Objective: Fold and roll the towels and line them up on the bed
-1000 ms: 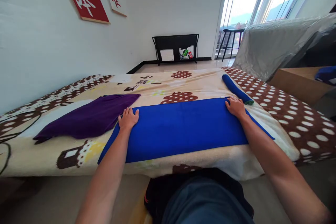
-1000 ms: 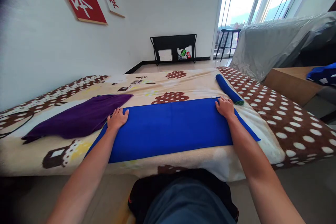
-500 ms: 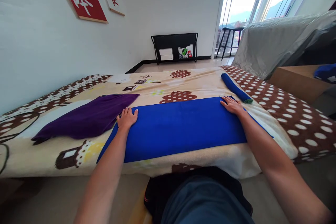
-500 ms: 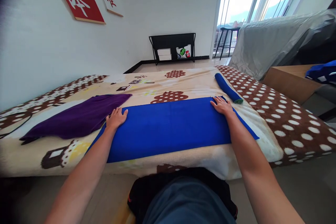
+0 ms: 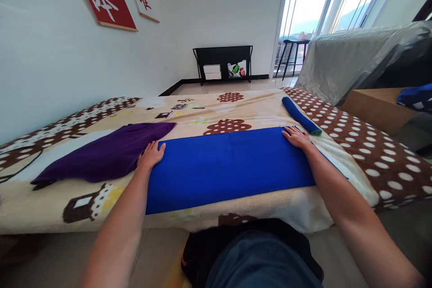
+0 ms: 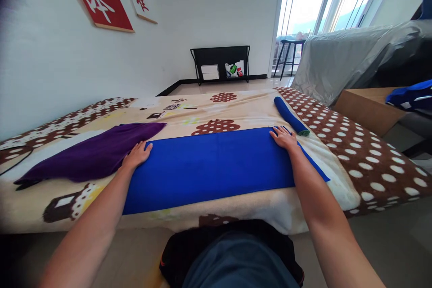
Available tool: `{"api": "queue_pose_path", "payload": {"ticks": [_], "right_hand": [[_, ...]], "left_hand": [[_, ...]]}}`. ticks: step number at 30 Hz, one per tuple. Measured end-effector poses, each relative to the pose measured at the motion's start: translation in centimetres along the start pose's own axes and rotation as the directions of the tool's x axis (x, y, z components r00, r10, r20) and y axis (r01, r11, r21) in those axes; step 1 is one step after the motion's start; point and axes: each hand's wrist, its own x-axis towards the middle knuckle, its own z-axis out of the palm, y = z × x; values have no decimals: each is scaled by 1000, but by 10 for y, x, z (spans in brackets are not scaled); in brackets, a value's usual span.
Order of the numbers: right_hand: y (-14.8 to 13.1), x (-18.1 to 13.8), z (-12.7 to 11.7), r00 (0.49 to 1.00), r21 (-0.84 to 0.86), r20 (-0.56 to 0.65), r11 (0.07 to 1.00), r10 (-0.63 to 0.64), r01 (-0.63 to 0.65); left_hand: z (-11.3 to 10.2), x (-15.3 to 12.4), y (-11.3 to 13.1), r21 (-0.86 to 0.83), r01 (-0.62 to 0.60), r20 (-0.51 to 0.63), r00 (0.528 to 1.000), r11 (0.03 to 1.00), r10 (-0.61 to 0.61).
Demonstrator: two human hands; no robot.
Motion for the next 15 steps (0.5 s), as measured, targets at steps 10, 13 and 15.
{"api": "queue_pose_path", "payload": {"ticks": [10,13,15], "right_hand": [[-139,-28,-5,890,35,-154,898,-428,438],[-196,-33,13,823,83,-93,819,-560,567],[-219,-37,25,805,112,-69,798,-589,593]], "left_hand": [[11,-58,164,-34,-432,-19,902,901,432],[31,-76,237,-86,-555,17,830,828,558],[45,-86,268,-107,-567,38,818,817,573]]}}
